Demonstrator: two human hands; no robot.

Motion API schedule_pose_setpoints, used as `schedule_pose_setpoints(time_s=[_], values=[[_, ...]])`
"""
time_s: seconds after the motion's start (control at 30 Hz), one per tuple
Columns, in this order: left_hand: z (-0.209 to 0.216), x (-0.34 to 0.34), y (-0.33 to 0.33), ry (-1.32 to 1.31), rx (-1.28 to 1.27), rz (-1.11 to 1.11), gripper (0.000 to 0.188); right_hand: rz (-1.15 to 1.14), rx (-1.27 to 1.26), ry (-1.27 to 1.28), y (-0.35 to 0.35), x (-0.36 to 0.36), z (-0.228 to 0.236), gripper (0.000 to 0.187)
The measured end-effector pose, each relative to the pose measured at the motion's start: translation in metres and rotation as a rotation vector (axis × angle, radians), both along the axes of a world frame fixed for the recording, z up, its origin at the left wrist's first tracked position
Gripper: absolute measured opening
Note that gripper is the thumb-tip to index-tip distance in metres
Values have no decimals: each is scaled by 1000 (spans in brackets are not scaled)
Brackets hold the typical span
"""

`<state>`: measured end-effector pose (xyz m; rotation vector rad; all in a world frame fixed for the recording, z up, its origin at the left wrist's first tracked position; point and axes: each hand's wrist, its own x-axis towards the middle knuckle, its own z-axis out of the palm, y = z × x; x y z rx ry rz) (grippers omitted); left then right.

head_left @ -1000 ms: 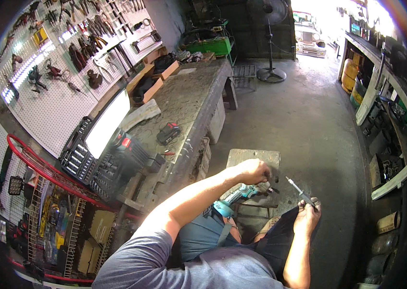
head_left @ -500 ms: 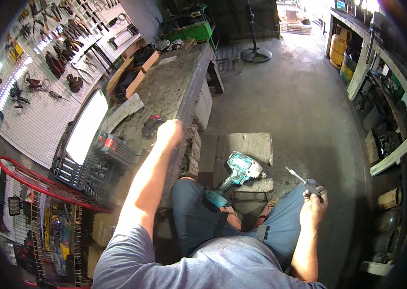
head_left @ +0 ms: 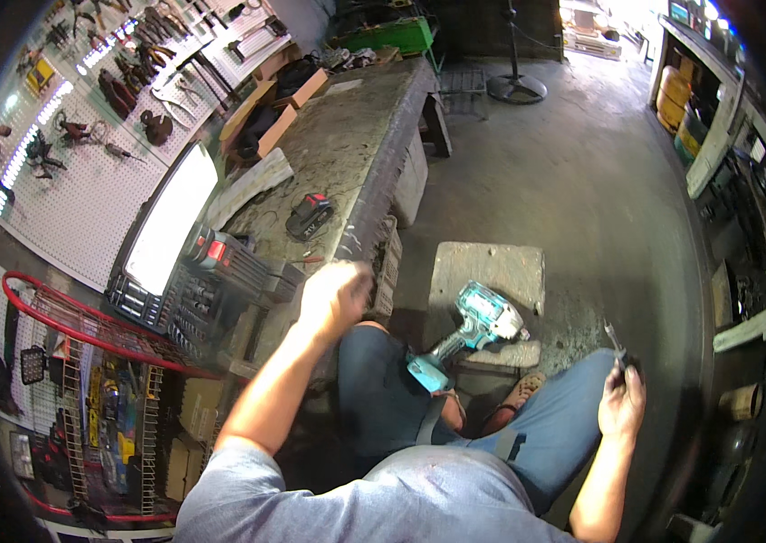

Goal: The person sits on the floor in a workshop and assembles a cordless impact driver. They attach the battery pack, insert a socket into the chuck, and then attach an extension bar to the socket.

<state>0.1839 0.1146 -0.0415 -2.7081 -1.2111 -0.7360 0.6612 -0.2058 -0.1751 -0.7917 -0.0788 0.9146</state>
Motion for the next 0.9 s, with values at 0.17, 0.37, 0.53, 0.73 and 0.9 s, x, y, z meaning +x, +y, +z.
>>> schedule_pose_setpoints(time_s=[0.17, 0.37, 0.53, 0.73, 0.9], values=[[-55, -18, -90, -271, -347, 129, 21, 185, -42, -4, -4, 4, 11, 20], [-95, -32, -85, -203, -378, 45, 31, 272, -475, -371, 20, -1, 26, 42], [-88, -37, -59, -157, -548, -11, 31, 538, -683, -219, 49, 9, 62, 19], [-54, -41, -54, -197, -725, 37, 21, 584, -987, -282, 83, -14, 97, 5], [-5, -26, -80, -33, -970, 211, 26, 551, -1065, 42, 97, -34, 140, 12]])
